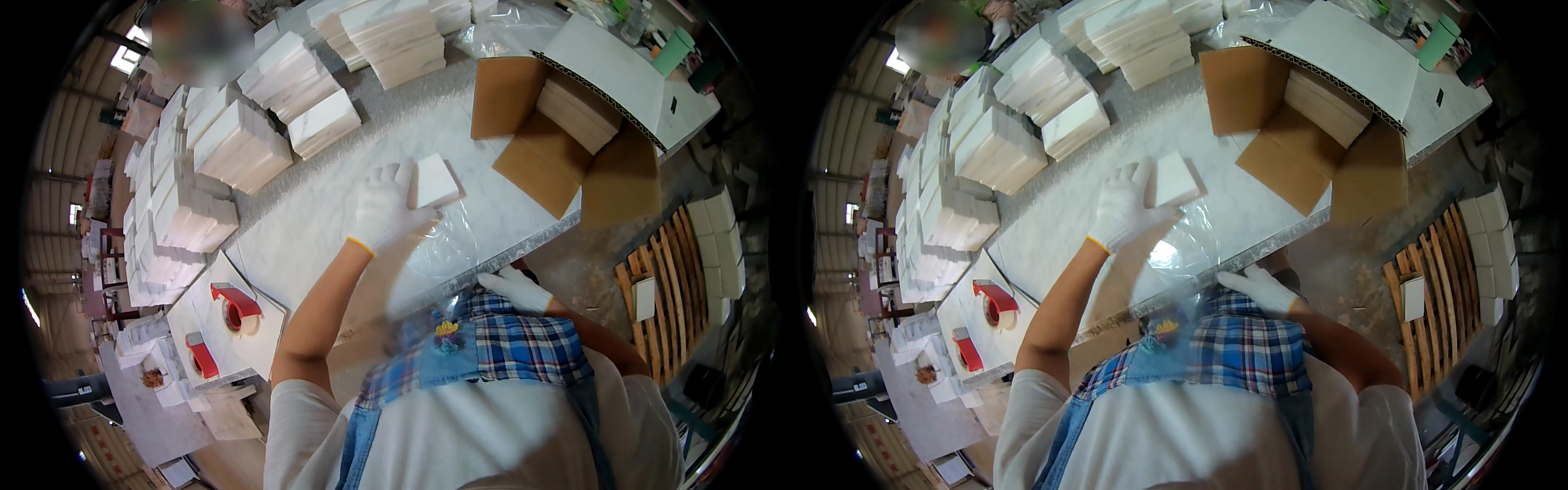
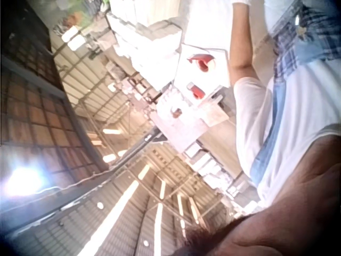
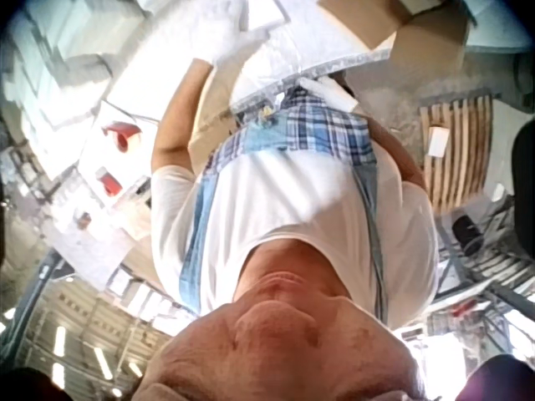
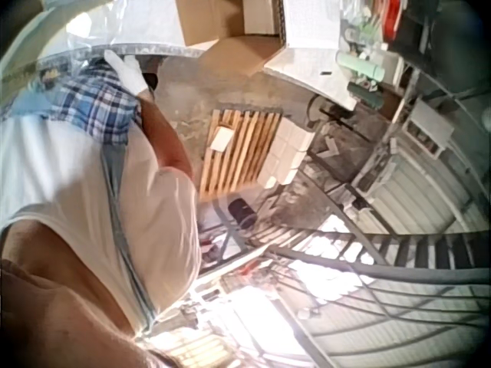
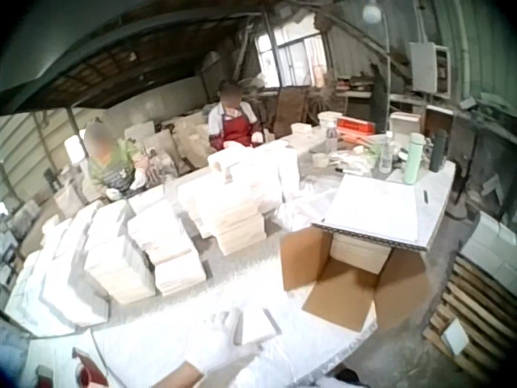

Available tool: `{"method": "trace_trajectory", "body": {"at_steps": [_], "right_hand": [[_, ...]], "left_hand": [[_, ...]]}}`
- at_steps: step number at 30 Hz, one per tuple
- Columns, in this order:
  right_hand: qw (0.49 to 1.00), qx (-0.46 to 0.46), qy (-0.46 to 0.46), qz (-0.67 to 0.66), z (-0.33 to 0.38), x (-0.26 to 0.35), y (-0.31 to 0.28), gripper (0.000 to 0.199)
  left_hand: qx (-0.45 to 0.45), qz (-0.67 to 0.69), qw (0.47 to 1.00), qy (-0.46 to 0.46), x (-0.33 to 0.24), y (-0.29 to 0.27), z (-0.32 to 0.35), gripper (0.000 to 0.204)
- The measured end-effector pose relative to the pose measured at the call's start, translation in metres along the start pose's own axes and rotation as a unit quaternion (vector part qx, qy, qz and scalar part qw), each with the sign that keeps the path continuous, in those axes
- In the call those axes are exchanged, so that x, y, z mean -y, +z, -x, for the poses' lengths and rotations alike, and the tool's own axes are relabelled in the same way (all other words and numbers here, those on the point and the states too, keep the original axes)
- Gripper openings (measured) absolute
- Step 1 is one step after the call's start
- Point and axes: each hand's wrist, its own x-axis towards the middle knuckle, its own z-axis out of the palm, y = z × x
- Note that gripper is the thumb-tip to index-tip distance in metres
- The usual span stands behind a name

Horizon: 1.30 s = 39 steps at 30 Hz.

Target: The person wraps stacks of white rectangular items in clear plastic bags and places them into a cardboard box. The person repeatedly picks up stacks, wraps them, and transfers them to the box while working at a table in a warehouse.

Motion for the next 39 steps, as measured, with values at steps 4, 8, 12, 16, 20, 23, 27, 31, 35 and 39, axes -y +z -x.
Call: {"method": "trace_trajectory", "body": {"at_steps": [4, 8, 12, 16, 20, 23, 27, 31, 35, 39], "right_hand": [[0.943, 0.058, 0.061, -0.321, -0.021, -0.034, 0.014, 0.042], [0.961, 0.087, 0.132, -0.226, -0.012, -0.017, 0.005, 0.034], [0.961, 0.115, 0.136, -0.213, -0.008, -0.016, 0.001, 0.031], [0.977, 0.114, 0.092, -0.154, 0.015, 0.044, 0.008, 0.029], [0.97, 0.126, 0.037, -0.204, 0.026, 0.095, 0.01, 0.022], [0.97, 0.157, -0.077, -0.167, 0.02, 0.108, 0.002, 0.025], [0.964, 0.119, -0.231, -0.05, -0.004, 0.15, -0.006, 0.028], [0.879, 0.171, -0.211, -0.393, -0.07, 0.197, -0.014, 0.034], [0.958, -0.038, -0.277, -0.059, -0.106, 0.212, -0.025, 0.068], [0.968, -0.111, -0.154, 0.167, -0.144, 0.145, -0.04, 0.088]], "left_hand": [[-0.084, 0.142, 0.986, -0.011, 0.01, -0.015, 0.019, 0.073], [-0.206, 0.133, 0.969, 0.002, 0.045, -0.013, 0.06, 0.052], [-0.177, -0.068, 0.974, 0.124, 0.029, -0.028, 0.092, 0.042], [-0.151, -0.002, 0.983, 0.103, -0.019, -0.025, 0.093, 0.033], [-0.226, 0.026, 0.972, 0.055, -0.03, -0.019, 0.085, 0.028], [-0.229, 0.048, 0.97, 0.069, -0.002, 0.002, 0.088, 0.027], [-0.198, 0.227, 0.954, 0.001, 0.015, 0.015, 0.077, 0.015], [-0.201, 0.331, 0.907, -0.168, 0.01, 0.007, 0.057, 0.018], [-0.211, 0.526, 0.765, -0.305, 0.023, 0.014, 0.035, 0.027], [-0.223, 0.496, 0.784, -0.298, 0.032, 0.03, 0.022, 0.031]]}}
